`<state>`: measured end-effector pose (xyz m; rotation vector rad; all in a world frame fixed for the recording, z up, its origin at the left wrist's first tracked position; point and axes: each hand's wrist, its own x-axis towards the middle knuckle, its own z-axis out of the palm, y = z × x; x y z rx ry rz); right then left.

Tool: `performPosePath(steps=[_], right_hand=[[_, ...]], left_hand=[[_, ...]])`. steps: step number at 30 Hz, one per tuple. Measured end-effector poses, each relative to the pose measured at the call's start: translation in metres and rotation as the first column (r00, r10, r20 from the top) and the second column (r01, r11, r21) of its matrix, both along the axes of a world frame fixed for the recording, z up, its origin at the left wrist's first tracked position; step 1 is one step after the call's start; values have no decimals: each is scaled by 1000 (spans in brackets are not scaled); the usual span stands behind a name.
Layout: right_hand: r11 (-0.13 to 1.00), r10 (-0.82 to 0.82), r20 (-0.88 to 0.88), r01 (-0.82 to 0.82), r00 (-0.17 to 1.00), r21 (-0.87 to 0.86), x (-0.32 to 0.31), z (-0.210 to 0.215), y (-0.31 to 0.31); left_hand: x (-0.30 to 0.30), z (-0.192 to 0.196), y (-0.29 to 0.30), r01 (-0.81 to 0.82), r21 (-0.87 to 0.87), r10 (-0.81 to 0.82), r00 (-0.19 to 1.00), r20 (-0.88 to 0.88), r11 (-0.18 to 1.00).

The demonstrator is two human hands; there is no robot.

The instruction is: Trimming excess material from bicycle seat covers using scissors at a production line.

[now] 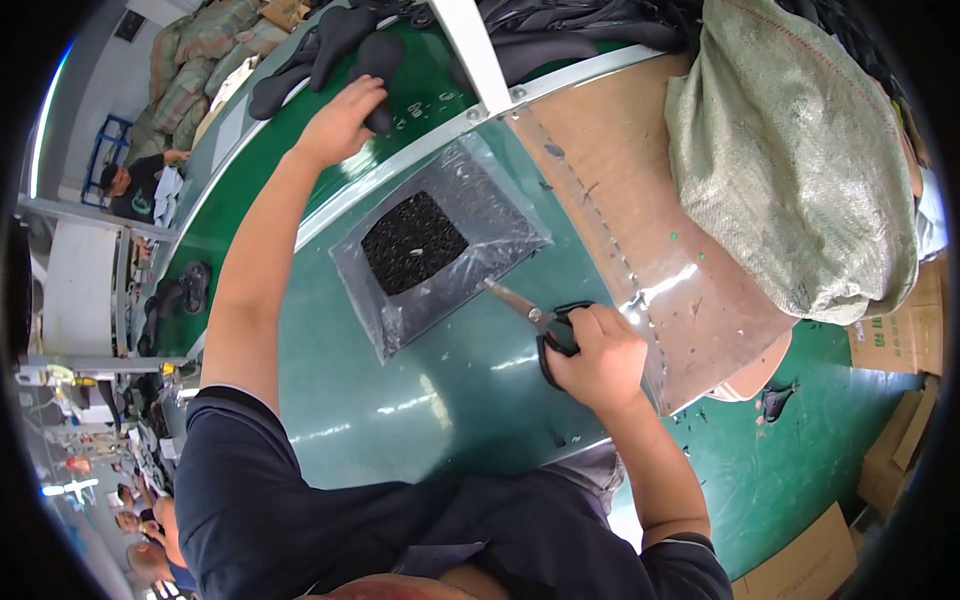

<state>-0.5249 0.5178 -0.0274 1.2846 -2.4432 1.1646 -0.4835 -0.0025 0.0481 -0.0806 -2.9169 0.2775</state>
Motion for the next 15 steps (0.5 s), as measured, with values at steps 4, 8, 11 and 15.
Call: performPosePath(steps=[4, 8, 11, 15], right_hand=[[1000, 22, -33, -21, 999, 10, 2, -3, 6], [998, 16, -83, -21, 996, -66, 3, -10, 11], [997, 48, -56, -51, 997, -60, 12, -5, 12], [987, 123, -60, -128, 991, -97, 32, 24, 4]], left_hand=[[91, 43, 44, -21, 742, 393, 858, -330, 670], [180, 60, 116, 316, 845, 430, 751, -501, 432], [227, 72, 177, 522, 785, 352, 703, -618, 334], [267, 79, 236, 568, 787, 298, 728, -617, 240]])
